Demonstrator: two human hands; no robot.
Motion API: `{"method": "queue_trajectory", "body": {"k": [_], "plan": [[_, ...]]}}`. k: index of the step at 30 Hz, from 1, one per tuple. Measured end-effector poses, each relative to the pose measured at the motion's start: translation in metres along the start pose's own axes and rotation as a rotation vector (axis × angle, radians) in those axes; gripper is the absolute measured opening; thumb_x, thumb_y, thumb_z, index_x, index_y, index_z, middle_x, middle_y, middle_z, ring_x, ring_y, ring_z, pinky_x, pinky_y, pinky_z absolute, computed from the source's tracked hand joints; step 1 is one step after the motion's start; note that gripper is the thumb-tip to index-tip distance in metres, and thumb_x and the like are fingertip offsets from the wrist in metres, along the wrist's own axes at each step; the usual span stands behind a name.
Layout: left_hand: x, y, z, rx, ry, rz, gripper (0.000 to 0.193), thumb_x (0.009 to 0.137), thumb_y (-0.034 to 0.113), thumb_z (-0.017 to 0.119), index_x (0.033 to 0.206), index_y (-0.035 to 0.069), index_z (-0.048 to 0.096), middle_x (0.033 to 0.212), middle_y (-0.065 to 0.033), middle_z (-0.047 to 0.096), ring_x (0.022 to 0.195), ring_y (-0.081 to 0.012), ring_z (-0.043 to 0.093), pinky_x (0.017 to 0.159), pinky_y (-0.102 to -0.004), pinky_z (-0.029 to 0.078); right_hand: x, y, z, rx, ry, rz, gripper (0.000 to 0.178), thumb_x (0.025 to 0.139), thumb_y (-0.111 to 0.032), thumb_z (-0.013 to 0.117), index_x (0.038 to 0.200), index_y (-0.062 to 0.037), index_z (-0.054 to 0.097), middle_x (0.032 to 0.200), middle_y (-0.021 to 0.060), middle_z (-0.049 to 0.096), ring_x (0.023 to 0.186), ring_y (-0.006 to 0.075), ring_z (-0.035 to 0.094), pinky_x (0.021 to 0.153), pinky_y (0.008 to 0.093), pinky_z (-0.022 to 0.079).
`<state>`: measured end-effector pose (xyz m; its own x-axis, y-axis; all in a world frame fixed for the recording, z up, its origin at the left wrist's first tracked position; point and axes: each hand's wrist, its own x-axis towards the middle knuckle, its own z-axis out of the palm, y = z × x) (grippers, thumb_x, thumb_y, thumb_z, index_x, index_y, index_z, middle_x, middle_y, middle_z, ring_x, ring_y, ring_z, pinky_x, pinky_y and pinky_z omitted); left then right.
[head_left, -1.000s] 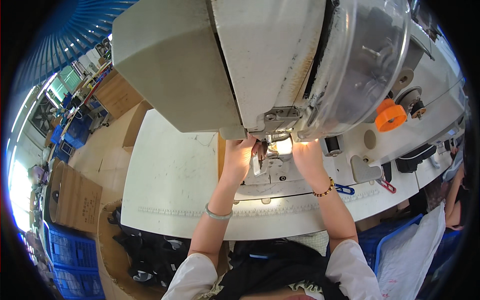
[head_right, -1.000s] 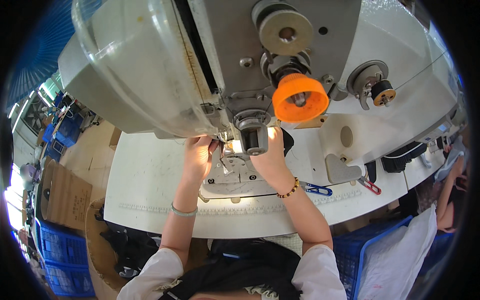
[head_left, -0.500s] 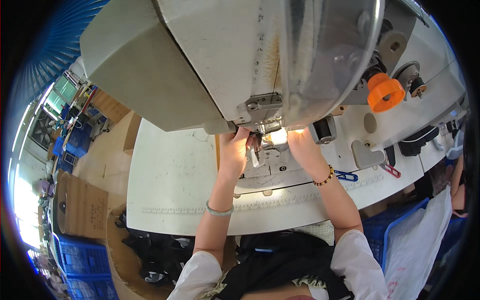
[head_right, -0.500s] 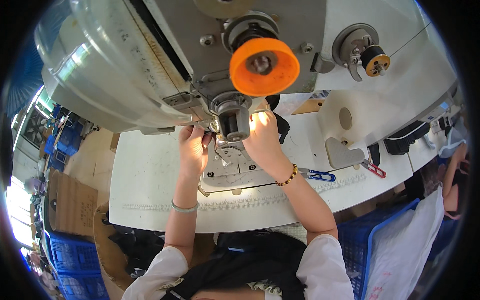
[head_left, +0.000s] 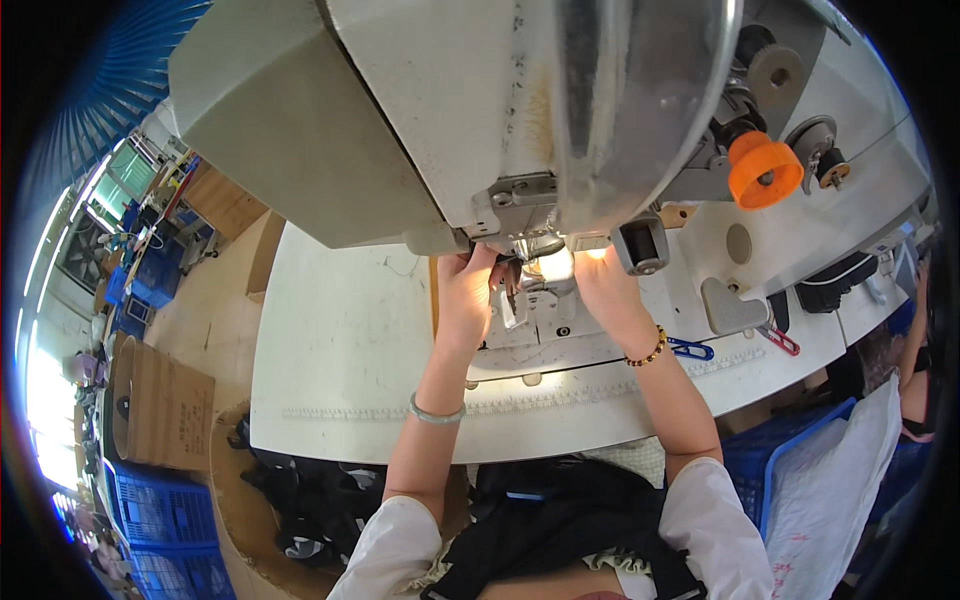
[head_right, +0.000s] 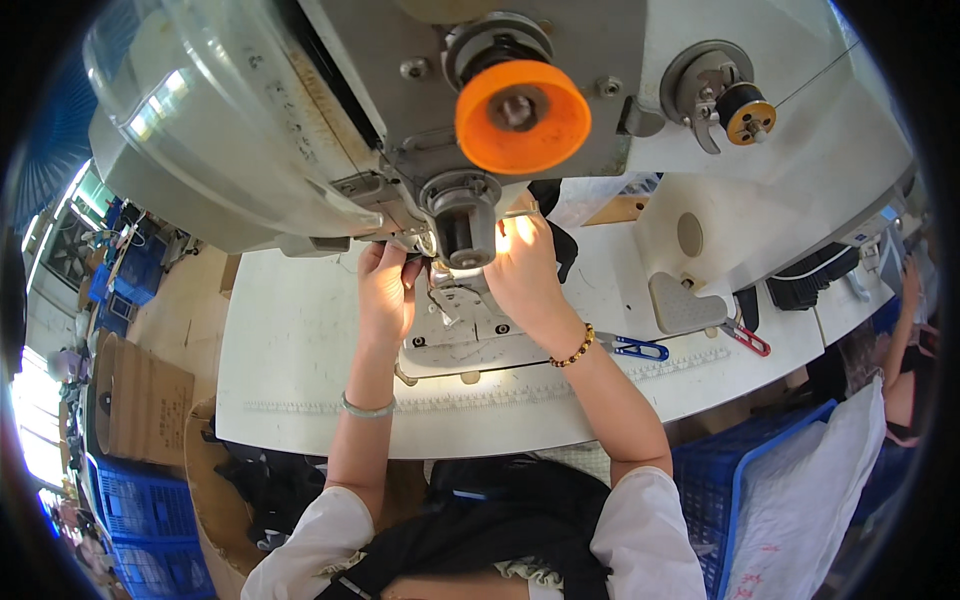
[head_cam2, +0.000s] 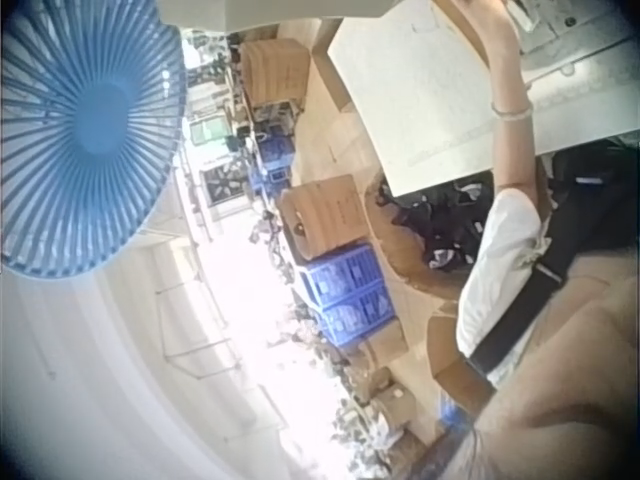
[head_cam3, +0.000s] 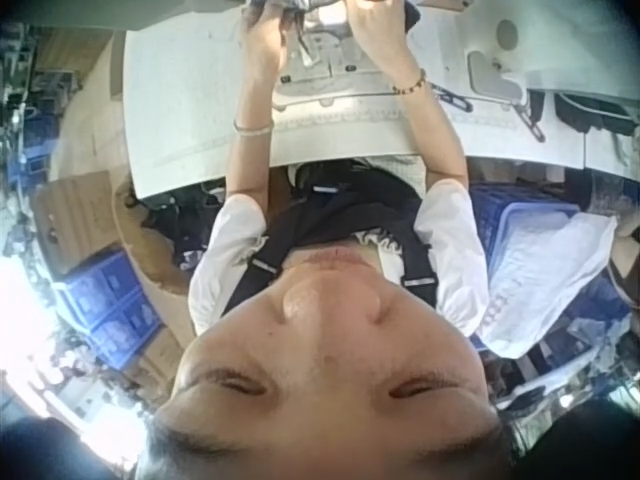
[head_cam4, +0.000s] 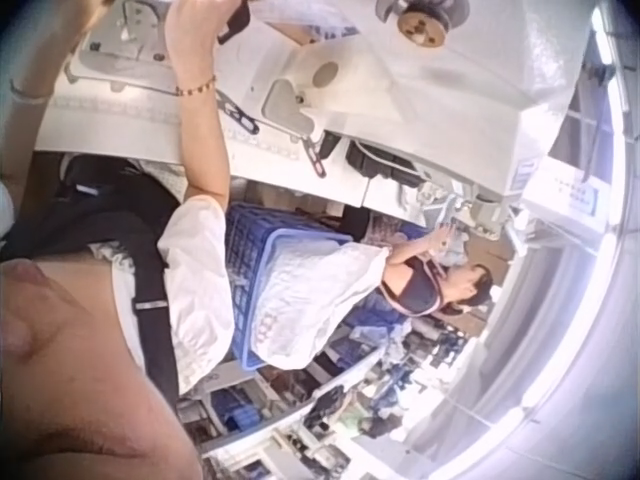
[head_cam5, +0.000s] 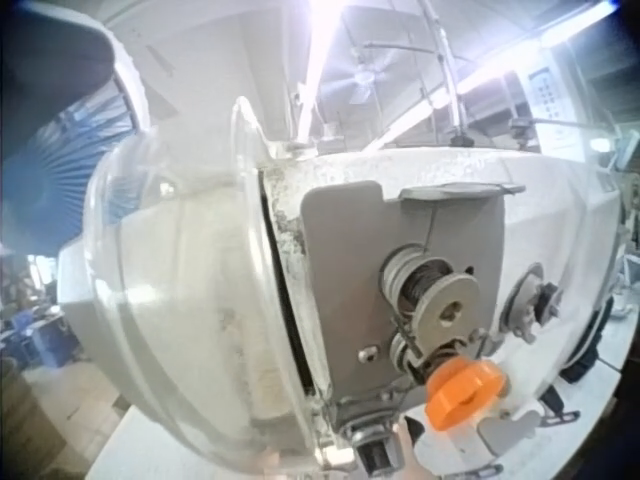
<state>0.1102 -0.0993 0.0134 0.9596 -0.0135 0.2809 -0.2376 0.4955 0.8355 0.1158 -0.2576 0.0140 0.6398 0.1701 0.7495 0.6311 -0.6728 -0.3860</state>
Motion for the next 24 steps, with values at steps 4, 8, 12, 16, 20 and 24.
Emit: {"method": "queue_trajectory", "body": {"k": [4, 8, 12, 16, 20, 24], "plan": [[-0.002, 0.006, 0.009, -0.004, 0.021, 0.015, 0.013, 0.086, 0.011, 0.045, 0.092, 0.001, 0.051, 0.088, -0.0032, 0.055, 0.071, -0.0082, 0.048, 0.057, -0.0201, 0.038, 0.002, 0.009, 0.003, -0.296, 0.095, -0.302, 0.005, 0.060, 0.000, 0.051, 0.062, 0.0011, 0.047, 0.066, 0.0139, 0.045, 0.069, 0.0285, 0.048, 0.063, 0.0369, 0.040], [0.005, -0.001, -0.003, 0.030, 0.075, 0.165, 0.013, 0.086, 0.012, 0.044, 0.092, 0.001, 0.050, 0.091, -0.0048, 0.054, 0.077, -0.0126, 0.050, 0.065, -0.0257, 0.043, 0.012, 0.006, 0.003, 0.495, 0.133, 0.215, 0.006, 0.072, 0.000, 0.051, 0.075, 0.0010, 0.046, 0.067, 0.0116, 0.045, 0.063, 0.0237, 0.046, 0.055, 0.0273, 0.039], [0.009, 0.036, -0.032, -0.015, 0.329, 0.333, 0.013, 0.083, 0.011, 0.049, 0.090, 0.000, 0.049, 0.086, -0.0026, 0.051, 0.080, -0.0108, 0.049, 0.071, -0.0248, 0.041, -0.012, -0.013, -0.003, 0.796, 0.318, 0.483, 0.007, 0.078, -0.003, 0.050, 0.077, -0.0008, 0.044, 0.063, 0.0090, 0.043, 0.052, 0.0164, 0.040, 0.046, 0.0254, 0.035], [-0.035, 0.069, -0.060, -0.156, 0.400, 0.448, 0.016, 0.079, 0.003, 0.049, 0.094, -0.001, 0.051, 0.094, -0.0076, 0.056, 0.091, -0.0164, 0.053, 0.080, -0.0281, 0.043, -0.041, -0.045, -0.011, 0.440, 0.272, -0.257, 0.018, 0.072, -0.004, 0.060, 0.083, -0.0020, 0.045, 0.066, 0.0091, 0.046, 0.047, 0.0157, 0.040, 0.044, 0.0254, 0.035], [-0.080, 0.083, -0.073, -0.023, 0.504, 0.545, 0.013, 0.080, 0.004, 0.048, 0.091, -0.002, 0.052, 0.095, -0.0086, 0.055, 0.091, -0.0167, 0.053, 0.082, -0.0298, 0.043, -0.037, -0.091, 0.011, 0.353, -0.074, -0.444, 0.027, 0.067, -0.003, 0.064, 0.088, -0.0025, 0.047, 0.078, 0.0089, 0.049, 0.057, 0.0214, 0.049, 0.046, 0.0279, 0.039], [-0.120, 0.085, -0.102, 0.808, 0.681, 0.634, 0.013, 0.080, 0.004, 0.048, 0.091, -0.002, 0.052, 0.095, -0.0088, 0.055, 0.090, -0.0172, 0.053, 0.081, -0.0308, 0.043, -0.017, -0.118, 0.035, 0.364, -0.045, -0.402, 0.033, 0.067, -0.008, 0.066, 0.094, -0.0026, 0.047, 0.089, 0.0095, 0.048, 0.069, 0.0245, 0.052, 0.056, 0.0307, 0.043]]}}
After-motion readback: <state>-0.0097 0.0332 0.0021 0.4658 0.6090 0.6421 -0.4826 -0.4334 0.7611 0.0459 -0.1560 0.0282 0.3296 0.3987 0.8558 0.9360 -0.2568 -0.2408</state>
